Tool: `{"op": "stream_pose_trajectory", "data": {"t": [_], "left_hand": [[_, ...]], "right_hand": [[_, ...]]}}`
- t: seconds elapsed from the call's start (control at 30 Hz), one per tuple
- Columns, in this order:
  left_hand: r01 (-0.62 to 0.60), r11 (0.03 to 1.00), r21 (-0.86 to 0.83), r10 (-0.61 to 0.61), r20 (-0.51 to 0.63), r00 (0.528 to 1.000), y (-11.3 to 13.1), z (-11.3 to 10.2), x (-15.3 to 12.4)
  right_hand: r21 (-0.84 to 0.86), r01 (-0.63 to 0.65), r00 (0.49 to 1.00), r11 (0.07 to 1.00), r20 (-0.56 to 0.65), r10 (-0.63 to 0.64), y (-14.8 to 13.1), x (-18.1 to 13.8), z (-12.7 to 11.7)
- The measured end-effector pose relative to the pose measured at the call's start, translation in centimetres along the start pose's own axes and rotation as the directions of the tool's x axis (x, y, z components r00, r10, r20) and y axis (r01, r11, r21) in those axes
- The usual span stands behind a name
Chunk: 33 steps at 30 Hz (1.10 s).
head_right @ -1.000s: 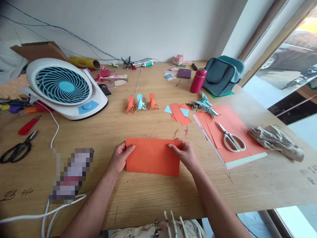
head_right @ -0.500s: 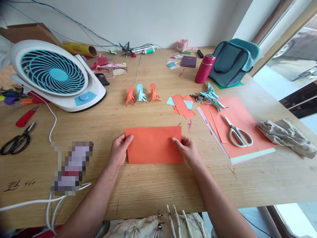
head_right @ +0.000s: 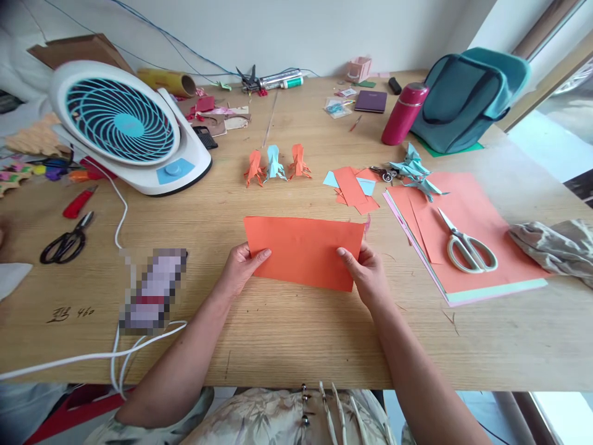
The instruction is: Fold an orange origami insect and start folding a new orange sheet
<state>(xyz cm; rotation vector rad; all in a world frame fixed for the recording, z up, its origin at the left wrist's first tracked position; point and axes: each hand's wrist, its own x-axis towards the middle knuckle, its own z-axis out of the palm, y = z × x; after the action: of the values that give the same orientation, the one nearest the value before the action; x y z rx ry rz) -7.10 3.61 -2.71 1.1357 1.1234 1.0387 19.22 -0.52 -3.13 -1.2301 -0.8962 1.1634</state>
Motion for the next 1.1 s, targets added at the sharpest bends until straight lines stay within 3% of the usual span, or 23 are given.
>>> {"op": "stream_pose_trajectory", "data": {"t": [0.17,0.4,0.5,0.6,0.77,0.83,0.97,1.1], "left_hand": [[-0.045,0.999,-0.017,0.044,-0.077,0.996,0.4,-0.2,0.1],[-0.052,0.998,0.034,0.049,0.1,0.994,0.0,0.1,0.4],[-0.135,0.987,0.086,0.13,0.054,0.99,0.5,-0.3,0.4],[-0.215,0.966,0.14,0.218,-0.005,0.976,1.5,-1.0,0.2],[-0.296,0.942,0.159,0.306,-0.04,0.951,2.4,-1.0,-0.3],[-0.24,0.969,0.053,0.242,-0.041,0.969,2.3,-0.8,-0.3],[-0.007,0.976,-0.22,-0.012,-0.084,0.996,2.2,-0.8,0.1],[0.154,0.913,-0.378,-0.144,0.054,0.988,2.1,-1.2,0.5]], "right_hand": [[-0.124,-0.099,0.99,0.987,0.087,0.11,0.3,-0.3,-0.2],[-0.057,0.102,0.991,0.993,-0.081,-0.106,-0.2,-0.6,-0.2],[-0.138,0.252,0.967,0.958,0.079,-0.243,-0.8,-0.6,-0.2],[-0.237,0.452,0.879,0.86,0.28,-0.385,-0.9,-0.5,-0.4],[-0.291,0.545,0.833,0.786,0.293,-0.469,-0.6,-0.3,-0.6],[-0.307,0.561,0.826,0.769,0.278,-0.491,-0.8,-0.4,-0.6],[-0.346,0.583,0.812,0.735,0.256,-0.524,-1.3,-0.5,-0.5],[-0.34,0.616,0.788,0.711,0.276,-0.55,-1.4,-0.6,-0.4]]}}
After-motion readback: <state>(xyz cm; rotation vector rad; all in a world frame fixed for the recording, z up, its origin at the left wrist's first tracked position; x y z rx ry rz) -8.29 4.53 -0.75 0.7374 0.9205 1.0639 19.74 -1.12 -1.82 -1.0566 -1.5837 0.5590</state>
